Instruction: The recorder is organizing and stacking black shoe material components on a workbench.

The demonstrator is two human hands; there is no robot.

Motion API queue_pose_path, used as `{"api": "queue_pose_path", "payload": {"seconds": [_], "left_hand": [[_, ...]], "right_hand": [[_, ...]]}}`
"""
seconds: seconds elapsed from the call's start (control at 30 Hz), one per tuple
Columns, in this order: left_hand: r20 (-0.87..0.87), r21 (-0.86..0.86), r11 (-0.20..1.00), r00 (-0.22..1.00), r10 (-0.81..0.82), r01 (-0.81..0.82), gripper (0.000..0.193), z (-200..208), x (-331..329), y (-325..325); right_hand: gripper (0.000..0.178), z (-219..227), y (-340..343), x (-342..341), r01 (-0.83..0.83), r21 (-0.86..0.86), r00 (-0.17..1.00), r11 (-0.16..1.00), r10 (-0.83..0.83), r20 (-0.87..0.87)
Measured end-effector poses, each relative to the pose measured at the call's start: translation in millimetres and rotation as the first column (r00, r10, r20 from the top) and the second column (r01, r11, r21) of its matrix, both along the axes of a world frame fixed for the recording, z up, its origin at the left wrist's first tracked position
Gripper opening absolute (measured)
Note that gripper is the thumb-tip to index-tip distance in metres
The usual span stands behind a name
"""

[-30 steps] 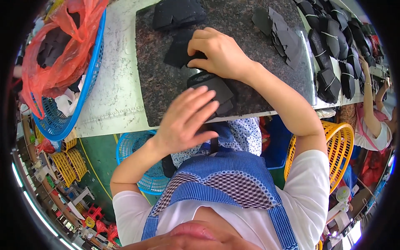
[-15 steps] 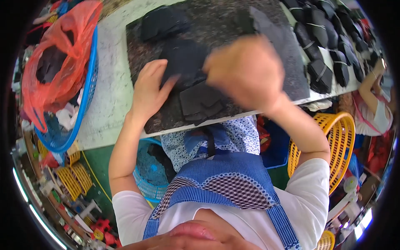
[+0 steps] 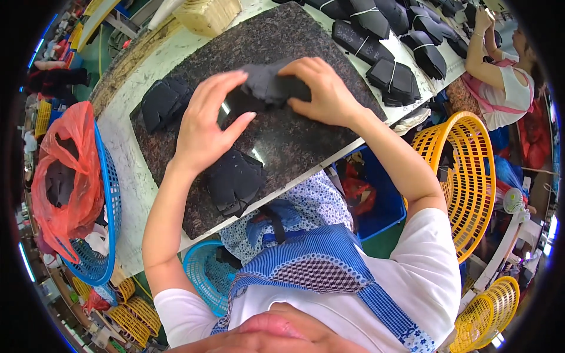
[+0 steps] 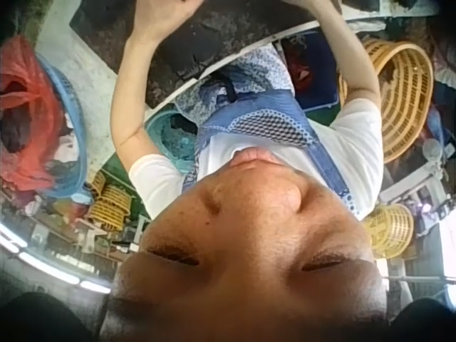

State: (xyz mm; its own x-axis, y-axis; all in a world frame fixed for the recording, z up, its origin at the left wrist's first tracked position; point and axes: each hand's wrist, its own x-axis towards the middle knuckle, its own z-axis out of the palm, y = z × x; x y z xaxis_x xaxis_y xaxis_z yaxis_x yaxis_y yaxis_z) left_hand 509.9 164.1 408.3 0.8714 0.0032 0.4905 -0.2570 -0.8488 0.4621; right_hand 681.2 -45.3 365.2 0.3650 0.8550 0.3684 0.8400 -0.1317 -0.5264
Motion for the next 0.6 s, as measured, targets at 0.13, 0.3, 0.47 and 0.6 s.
{"api": "queue_pose_path", "payload": {"seconds": [0.13, 0.3, 0.47, 0.6], "left_hand": [[-0.053, 0.180, 0.981, 0.997, -0.063, 0.071, 0.056, -12.4, 26.2, 3.7], [-0.256, 0.095, 0.988, 0.962, -0.095, 0.123, 0.056, -22.5, 28.7, 7.9], [-0.252, 0.071, 0.987, 0.960, -0.125, 0.147, 0.057, -24.6, 27.4, 8.9], [-0.235, 0.148, 0.975, 0.964, -0.128, 0.165, 0.059, -25.0, 21.6, 7.6]], "right_hand": [[0.050, 4.9, -1.2, -11.5, -0.037, 0.038, 0.996, 0.999, 0.041, -0.083], [0.032, 9.9, 10.2, -13.9, -0.016, 0.105, 0.991, 0.994, 0.002, 0.132], [0.020, -3.8, 10.7, -14.5, -0.007, 0.177, 0.995, 0.984, -0.012, 0.102], [0.016, -2.2, 3.8, -6.1, 0.494, 0.233, 0.767, 0.838, -0.294, -0.570]]}}
